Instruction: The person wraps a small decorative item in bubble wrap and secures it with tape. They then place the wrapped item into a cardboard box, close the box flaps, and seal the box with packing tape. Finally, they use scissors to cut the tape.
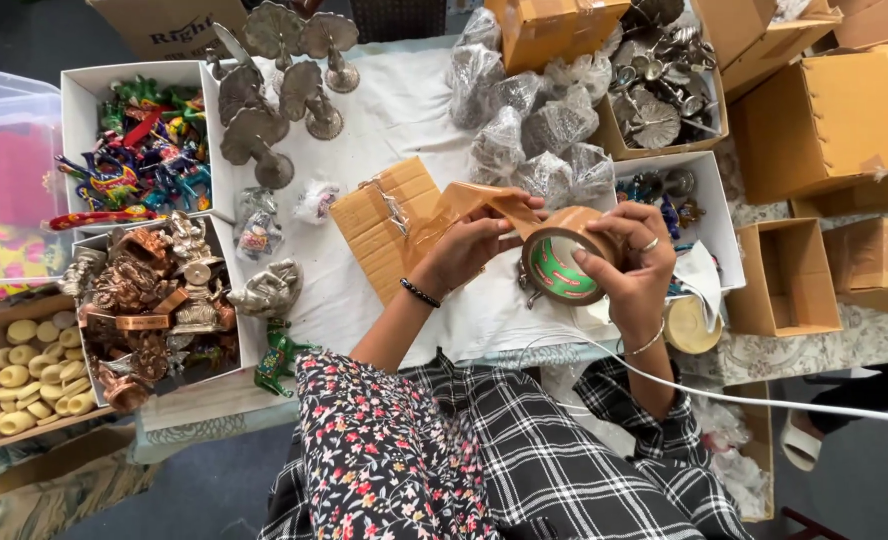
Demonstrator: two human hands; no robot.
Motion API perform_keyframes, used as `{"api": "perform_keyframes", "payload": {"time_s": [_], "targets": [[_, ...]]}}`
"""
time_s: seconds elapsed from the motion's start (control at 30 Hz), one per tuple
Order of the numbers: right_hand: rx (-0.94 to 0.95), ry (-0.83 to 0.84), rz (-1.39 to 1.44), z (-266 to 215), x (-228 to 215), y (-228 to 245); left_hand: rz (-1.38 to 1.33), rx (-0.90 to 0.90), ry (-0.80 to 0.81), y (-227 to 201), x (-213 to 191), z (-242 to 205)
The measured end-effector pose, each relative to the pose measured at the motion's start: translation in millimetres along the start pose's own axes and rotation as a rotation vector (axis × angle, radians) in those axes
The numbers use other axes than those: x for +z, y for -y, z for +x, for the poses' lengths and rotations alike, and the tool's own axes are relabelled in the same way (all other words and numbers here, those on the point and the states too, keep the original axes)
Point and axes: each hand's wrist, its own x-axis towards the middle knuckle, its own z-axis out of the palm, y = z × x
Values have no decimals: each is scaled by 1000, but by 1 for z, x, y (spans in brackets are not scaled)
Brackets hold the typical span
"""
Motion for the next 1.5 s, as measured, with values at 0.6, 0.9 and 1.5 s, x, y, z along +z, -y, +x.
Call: {"api": "perform_keyframes", "payload": {"time_s": [0.6, 0.9, 1.5], "targets": [[-268, 90, -501, -92, 49, -29, 289, -44, -268, -38, 8, -23], [-256, 127, -536, -133, 62, -37, 440, -72, -192, -37, 24, -55], [-163, 58, -650, -129, 87, -40, 677, 21, 18, -96, 60, -45]]}}
